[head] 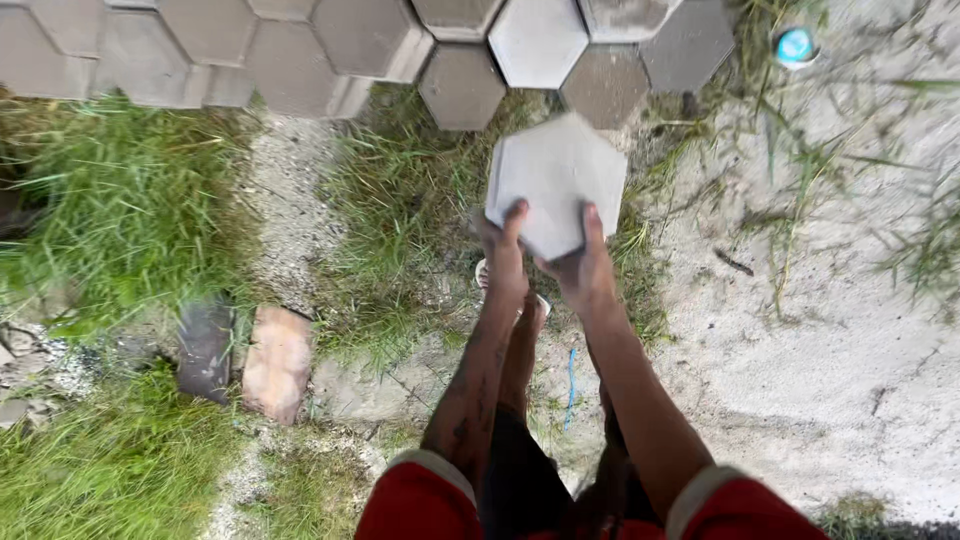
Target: The person picks up hexagonal concrete paving stones from a large stack and places them onto the ground to continue an existing pattern.
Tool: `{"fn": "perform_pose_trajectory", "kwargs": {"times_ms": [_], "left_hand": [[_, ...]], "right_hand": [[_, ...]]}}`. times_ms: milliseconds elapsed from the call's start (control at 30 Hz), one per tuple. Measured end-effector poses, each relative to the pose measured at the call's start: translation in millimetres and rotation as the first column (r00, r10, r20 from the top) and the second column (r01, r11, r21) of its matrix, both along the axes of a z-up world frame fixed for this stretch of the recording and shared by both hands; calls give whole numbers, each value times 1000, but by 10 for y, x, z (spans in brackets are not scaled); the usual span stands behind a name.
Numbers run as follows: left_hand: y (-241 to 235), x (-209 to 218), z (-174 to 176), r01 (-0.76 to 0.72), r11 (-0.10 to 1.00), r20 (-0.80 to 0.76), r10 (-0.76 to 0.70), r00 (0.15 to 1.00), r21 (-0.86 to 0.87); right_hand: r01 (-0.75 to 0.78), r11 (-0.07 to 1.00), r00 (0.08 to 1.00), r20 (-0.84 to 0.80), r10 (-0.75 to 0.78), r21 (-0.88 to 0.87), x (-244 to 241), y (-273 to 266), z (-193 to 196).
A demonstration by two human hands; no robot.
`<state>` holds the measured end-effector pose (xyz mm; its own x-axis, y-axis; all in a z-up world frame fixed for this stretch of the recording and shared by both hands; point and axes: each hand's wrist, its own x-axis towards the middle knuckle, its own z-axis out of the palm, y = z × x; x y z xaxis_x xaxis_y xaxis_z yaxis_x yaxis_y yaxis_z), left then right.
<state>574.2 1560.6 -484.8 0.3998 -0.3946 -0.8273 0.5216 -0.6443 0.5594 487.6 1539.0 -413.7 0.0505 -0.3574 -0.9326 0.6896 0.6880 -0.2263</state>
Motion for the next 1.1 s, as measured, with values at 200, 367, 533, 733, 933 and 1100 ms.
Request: {"fn": "perform_pose_trajectory", "kwargs": {"times_ms": [200, 367, 533, 733, 933, 1100], "left_hand": [[-724, 309, -1680, 226, 966, 20, -225, 974, -129], [-1357, 348, -2403, 336, 941, -41, -338, 940, -53], [-1652, 250, -2907, 279, 960, 15, -279, 960, -16], [-1860, 289, -3284, 281, 957, 90, -274, 957, -73], [-2179, 366, -3624, 320, 921, 176, -285, 942, -224], [-2268, 381, -3618, 407, 898, 288, -350, 891, -169]], "right_hand": [[21, 960, 998, 68, -2, -280, -241, -335, -2174], [156, 971, 988, 46, -150, -182, -190, -752, -3056], [100, 975, 994, -12, -105, -197, -96, -1028, -3435], [-271, 962, 938, -233, 258, -26, -73, -1262, -3616], [-503, 863, 819, -337, 465, -32, -29, -1612, -3599], [-665, 720, 610, -411, 678, 200, -10, -1779, -3313]]}}
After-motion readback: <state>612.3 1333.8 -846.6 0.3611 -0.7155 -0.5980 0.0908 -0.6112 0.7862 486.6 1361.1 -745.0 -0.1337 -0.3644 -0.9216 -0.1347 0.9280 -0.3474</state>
